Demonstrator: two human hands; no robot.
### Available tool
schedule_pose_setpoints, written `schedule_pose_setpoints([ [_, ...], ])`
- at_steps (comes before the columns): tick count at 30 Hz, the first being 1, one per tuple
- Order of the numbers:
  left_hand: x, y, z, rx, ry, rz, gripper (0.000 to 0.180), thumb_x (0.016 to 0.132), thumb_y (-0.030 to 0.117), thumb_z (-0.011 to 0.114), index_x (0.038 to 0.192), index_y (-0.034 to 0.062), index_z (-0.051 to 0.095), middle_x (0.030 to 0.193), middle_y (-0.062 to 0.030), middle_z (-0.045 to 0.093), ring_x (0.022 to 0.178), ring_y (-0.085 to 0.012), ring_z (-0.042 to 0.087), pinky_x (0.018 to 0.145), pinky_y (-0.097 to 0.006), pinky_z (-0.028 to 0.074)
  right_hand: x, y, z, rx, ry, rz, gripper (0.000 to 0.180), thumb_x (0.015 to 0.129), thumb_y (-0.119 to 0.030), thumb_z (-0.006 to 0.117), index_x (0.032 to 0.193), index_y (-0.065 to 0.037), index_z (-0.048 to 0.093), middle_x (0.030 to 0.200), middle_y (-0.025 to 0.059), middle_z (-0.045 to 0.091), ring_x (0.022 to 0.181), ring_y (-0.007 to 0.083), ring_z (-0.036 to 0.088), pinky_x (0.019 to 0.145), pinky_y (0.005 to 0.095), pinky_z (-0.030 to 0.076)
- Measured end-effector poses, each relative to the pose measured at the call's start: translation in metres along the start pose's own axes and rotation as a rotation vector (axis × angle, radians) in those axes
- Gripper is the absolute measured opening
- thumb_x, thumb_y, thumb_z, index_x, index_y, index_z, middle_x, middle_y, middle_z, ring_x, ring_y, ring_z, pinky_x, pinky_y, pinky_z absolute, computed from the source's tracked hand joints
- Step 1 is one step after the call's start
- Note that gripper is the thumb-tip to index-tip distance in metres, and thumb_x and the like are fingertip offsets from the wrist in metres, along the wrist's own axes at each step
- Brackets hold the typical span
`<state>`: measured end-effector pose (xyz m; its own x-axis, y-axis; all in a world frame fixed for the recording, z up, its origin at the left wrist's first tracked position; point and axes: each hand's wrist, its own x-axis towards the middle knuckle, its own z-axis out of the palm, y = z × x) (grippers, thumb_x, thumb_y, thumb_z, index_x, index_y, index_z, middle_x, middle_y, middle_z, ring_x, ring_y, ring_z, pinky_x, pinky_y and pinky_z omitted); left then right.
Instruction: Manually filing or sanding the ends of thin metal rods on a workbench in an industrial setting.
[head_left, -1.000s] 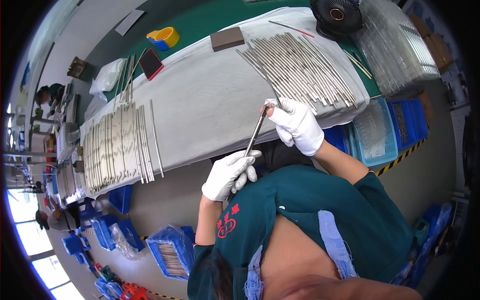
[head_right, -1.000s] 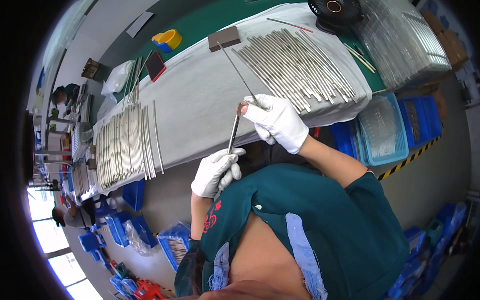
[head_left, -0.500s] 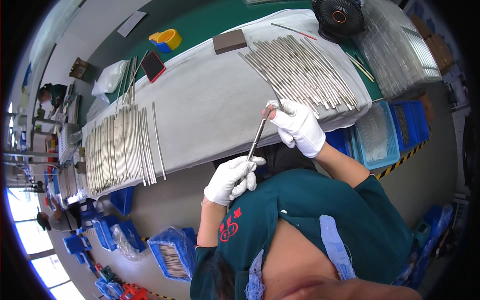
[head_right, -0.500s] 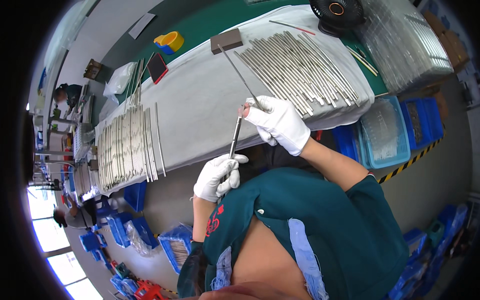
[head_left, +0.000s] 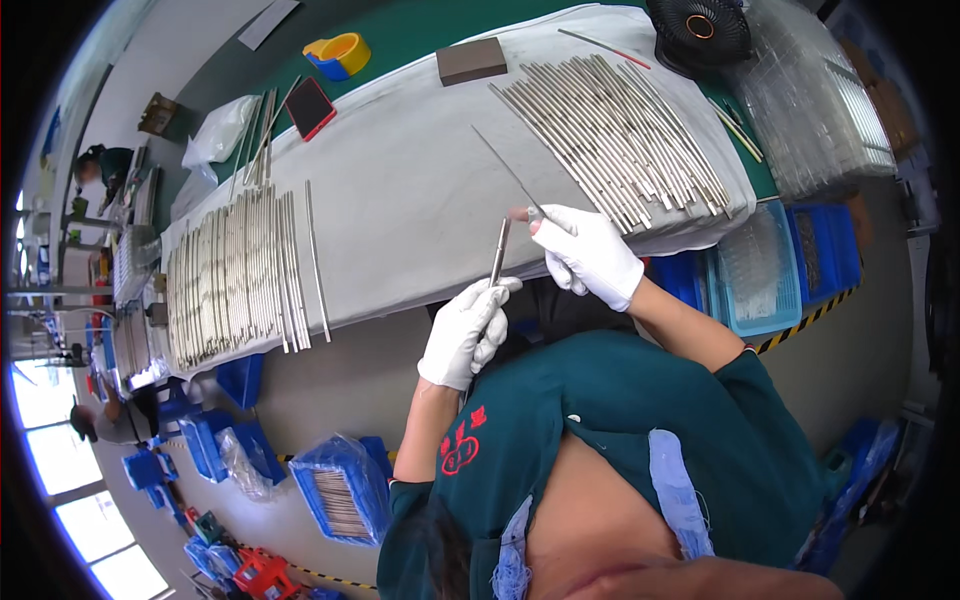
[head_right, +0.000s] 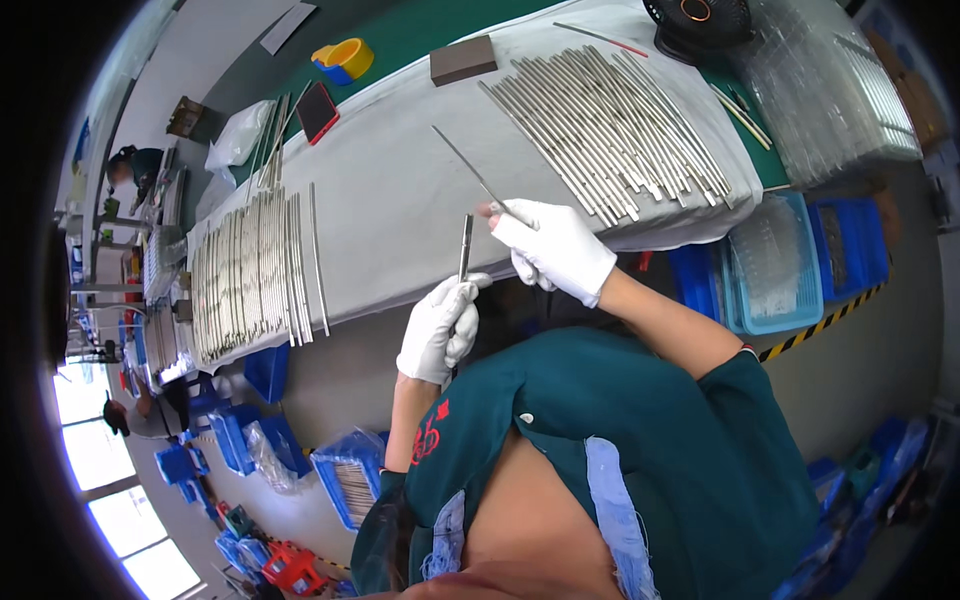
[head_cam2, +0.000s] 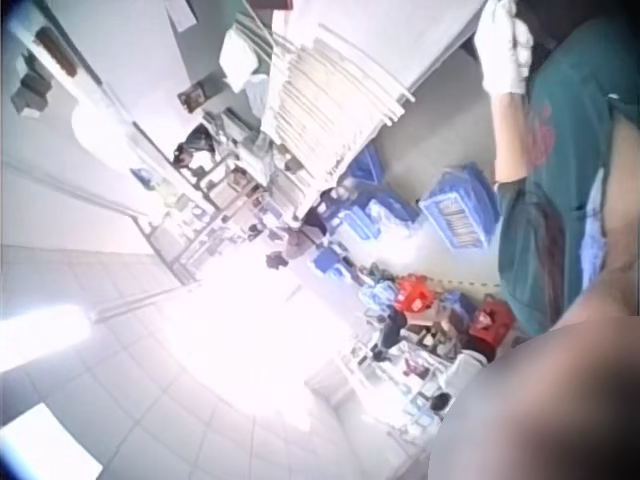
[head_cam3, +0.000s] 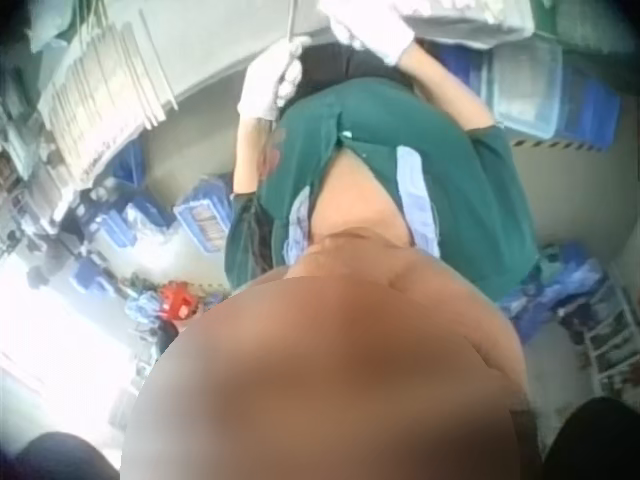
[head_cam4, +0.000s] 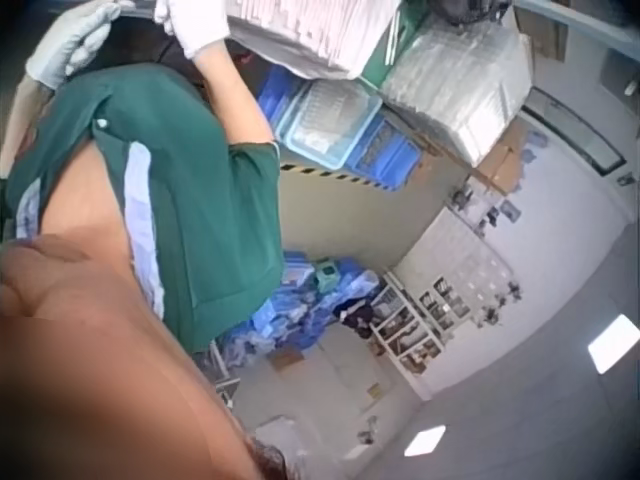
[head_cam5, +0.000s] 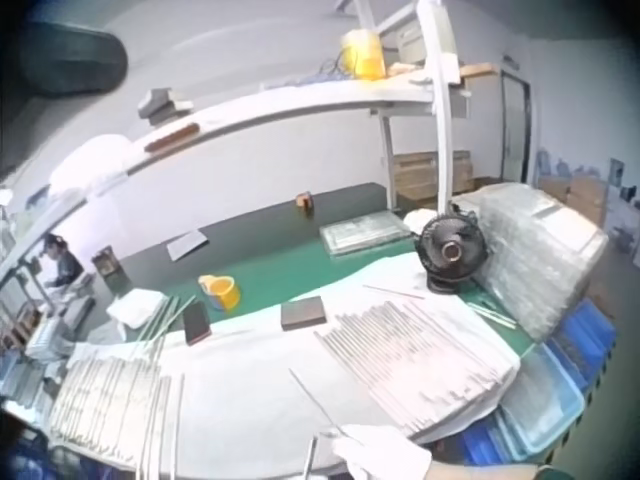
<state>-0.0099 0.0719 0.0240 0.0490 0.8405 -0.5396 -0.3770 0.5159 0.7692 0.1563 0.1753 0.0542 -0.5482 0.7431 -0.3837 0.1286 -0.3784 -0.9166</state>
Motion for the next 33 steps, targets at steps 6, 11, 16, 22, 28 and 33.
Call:
schedule_pose_setpoints([
  [6, 0.018, -0.032, -0.013, -0.288, 0.024, -0.119, 0.034, 0.095, 0.029, 0.048, 0.116, 0.0025, 0.053, 0.055, 0.0031, 0.039, 0.035, -0.003, 0.025, 0.031, -0.019, 0.02, -0.007, 0.056, -0.019, -0.668, 0.024, -0.238, 0.049, 0.093, -0.017, 0.045, 0.14, -0.018, 0.035, 0.058, 0.0026, 0.056, 0.052, 0.0122, 0.056, 0.052, 0.0279, 0.047],
  [11, 0.015, -0.043, -0.012, -0.401, -0.02, -0.12, 0.045, 0.091, 0.035, 0.054, 0.123, 0.0032, 0.047, 0.055, 0.0057, 0.035, 0.036, -0.0024, 0.023, 0.034, -0.018, 0.019, -0.006, 0.065, -0.02, -1.234, 0.097, -0.315, 0.049, 0.089, -0.02, 0.046, 0.137, -0.025, 0.038, 0.053, 0.0033, 0.058, 0.048, 0.0226, 0.059, 0.051, 0.0345, 0.049],
  [16, 0.02, -0.048, -0.013, -0.405, 0.016, -0.127, 0.033, 0.094, 0.026, 0.049, 0.119, 0.0043, 0.052, 0.059, 0.003, 0.044, 0.038, -0.0017, 0.028, 0.033, -0.017, 0.021, -0.006, 0.06, -0.022, -1.353, 0.0, -0.286, 0.054, 0.088, -0.024, 0.049, 0.14, -0.027, 0.033, 0.052, 0.0048, 0.057, 0.045, 0.0252, 0.057, 0.047, 0.0368, 0.048],
  [22, 0.02, -0.048, -0.011, -0.465, -0.049, -0.119, 0.033, 0.094, 0.022, 0.05, 0.122, 0.0049, 0.049, 0.063, 0.0037, 0.045, 0.039, -0.001, 0.028, 0.034, -0.017, 0.02, -0.009, 0.071, -0.02, -1.27, 0.138, -0.476, 0.05, 0.087, -0.024, 0.049, 0.136, -0.022, 0.039, 0.048, 0.009, 0.053, 0.039, 0.0277, 0.053, 0.04, 0.0402, 0.044],
  [28, 0.026, -0.054, -0.011, -0.504, -0.003, -0.117, 0.023, 0.095, 0.024, 0.048, 0.112, 0.009, 0.05, 0.059, 0.0038, 0.041, 0.036, -0.0024, 0.022, 0.033, -0.018, 0.018, -0.011, 0.066, -0.014, -1.235, 0.136, -0.63, 0.047, 0.084, -0.015, 0.056, 0.131, -0.017, 0.049, 0.044, 0.0087, 0.046, 0.038, 0.0255, 0.05, 0.041, 0.0354, 0.041],
  [33, 0.028, -0.057, -0.011, -0.527, -0.017, -0.13, 0.018, 0.095, 0.026, 0.048, 0.104, 0.0106, 0.051, 0.056, 0.004, 0.039, 0.035, -0.0031, 0.021, 0.033, -0.019, 0.017, -0.013, 0.067, -0.015, -1.248, 0.181, -0.595, 0.047, 0.084, -0.015, 0.056, 0.131, -0.017, 0.049, 0.044, 0.0087, 0.046, 0.038, 0.0253, 0.049, 0.04, 0.035, 0.041],
])
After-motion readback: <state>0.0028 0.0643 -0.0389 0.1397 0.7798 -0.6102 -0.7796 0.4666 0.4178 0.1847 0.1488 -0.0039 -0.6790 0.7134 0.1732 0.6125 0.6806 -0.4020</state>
